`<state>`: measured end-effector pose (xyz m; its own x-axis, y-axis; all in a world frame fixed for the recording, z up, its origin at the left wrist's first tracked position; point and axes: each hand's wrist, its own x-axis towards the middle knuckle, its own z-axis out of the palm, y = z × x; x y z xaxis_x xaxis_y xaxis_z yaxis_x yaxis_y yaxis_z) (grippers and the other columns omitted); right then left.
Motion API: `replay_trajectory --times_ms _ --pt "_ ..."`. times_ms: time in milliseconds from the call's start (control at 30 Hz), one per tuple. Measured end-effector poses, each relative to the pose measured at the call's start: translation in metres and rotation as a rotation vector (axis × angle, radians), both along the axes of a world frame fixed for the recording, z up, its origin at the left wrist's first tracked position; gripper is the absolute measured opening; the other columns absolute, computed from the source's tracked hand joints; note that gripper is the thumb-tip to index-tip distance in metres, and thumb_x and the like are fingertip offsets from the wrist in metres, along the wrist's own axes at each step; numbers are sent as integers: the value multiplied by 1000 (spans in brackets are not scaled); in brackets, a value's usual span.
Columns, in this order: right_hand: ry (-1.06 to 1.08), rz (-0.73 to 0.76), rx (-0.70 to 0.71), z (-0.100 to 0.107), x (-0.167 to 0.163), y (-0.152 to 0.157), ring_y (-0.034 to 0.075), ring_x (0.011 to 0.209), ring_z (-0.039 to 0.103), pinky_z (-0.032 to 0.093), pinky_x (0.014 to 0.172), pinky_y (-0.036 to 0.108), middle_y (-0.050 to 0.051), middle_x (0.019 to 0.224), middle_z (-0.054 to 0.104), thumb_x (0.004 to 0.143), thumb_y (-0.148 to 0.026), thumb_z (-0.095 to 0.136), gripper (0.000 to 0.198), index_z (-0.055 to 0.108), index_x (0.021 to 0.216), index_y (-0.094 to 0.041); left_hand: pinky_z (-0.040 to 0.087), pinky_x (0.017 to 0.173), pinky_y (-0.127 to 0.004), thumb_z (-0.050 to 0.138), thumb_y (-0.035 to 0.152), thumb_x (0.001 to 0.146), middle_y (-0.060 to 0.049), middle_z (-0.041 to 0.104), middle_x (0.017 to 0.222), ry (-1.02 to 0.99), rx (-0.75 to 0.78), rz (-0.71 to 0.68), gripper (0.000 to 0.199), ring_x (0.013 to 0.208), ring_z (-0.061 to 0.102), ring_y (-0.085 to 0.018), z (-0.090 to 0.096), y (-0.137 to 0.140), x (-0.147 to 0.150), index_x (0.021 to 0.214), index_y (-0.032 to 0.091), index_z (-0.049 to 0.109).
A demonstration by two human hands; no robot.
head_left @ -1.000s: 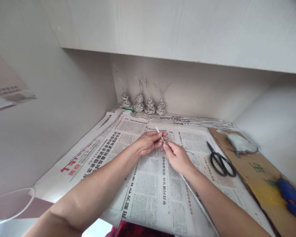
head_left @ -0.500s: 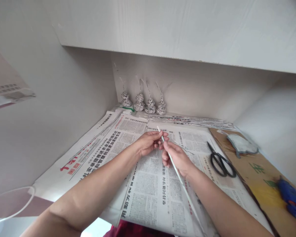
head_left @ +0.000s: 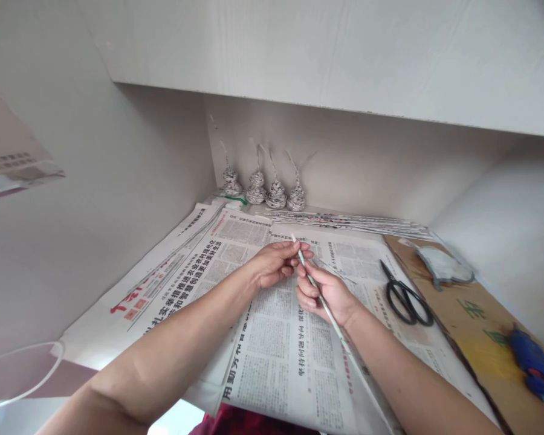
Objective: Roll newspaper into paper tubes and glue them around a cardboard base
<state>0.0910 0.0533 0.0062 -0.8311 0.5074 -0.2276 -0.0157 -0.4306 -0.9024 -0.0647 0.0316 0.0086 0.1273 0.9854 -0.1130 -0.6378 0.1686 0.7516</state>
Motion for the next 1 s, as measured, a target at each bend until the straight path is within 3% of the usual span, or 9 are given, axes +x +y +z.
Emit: replay_trajectory --times_ms 67,167,233,300,467,533,600,767,1000 --pt "-170 -117 276 -2 1 0 12 41 41 30 42 24 -6 51 40 85 -55 42 33 47 80 -23 28 36 -13 64 24 79 -11 64 88 48 -1 34 17 48 46 -4 -1 1 0 87 9 65" --pt "-397 -308 868 -5 2 0 15 53 49 35 52 27 -2 59 50 84 -51 48 29 52 78 -22 28 36 -12 62 24 80 -13 64 91 108 -19 80 18 51 46 -4 -2 1 0 87 7 65" --pt "-440 -343 1054 -6 3 -1 16 58 51 36 58 28 0 62 53 86 -47 45 28 54 77 -22 27 37 -11 62 23 81 -14 64 94 108 -23 80 18 52 46 -4 -3 1 0 88 7 65" --pt "-412 -305 934 -6 2 -1 14 52 48 36 55 27 -2 57 50 89 -47 39 31 52 76 -22 28 37 -11 61 22 82 -14 64 94 77 -16 68 17 53 46 -3 -3 1 0 87 6 65" --pt "-60 -55 100 1 -1 -2 8 36 28 22 37 22 -9 48 28 87 -50 42 30 41 75 -23 32 40 -12 58 19 84 -13 64 88 -28 -19 32 15 51 46 -3 2 -1 0 87 6 65" --pt "39 13 -59 2 -1 -3 8 36 27 22 37 21 -9 49 26 86 -49 44 29 41 75 -23 32 39 -12 58 18 84 -13 64 87 -45 -27 30 15 51 46 -3 4 -1 1 87 6 65" --pt "7 -16 -7 1 -1 -3 8 37 34 25 37 21 -8 49 33 86 -51 44 30 44 77 -22 32 38 -13 58 20 83 -12 64 86 -16 -25 45 15 49 47 -4 3 -1 2 86 6 65" --pt "-241 -218 527 -12 -2 -3 8 36 42 33 39 21 -6 49 46 84 -55 47 36 52 79 -20 33 36 -16 61 22 81 -10 64 87 72 -1 78 16 46 45 -4 -2 1 3 86 7 64" --pt "-83 -101 148 -7 -2 -1 8 34 40 27 33 19 -8 46 38 84 -57 44 36 46 76 -21 36 40 -11 59 16 82 -9 62 81 -63 -29 77 13 50 47 -3 0 0 4 84 5 65"
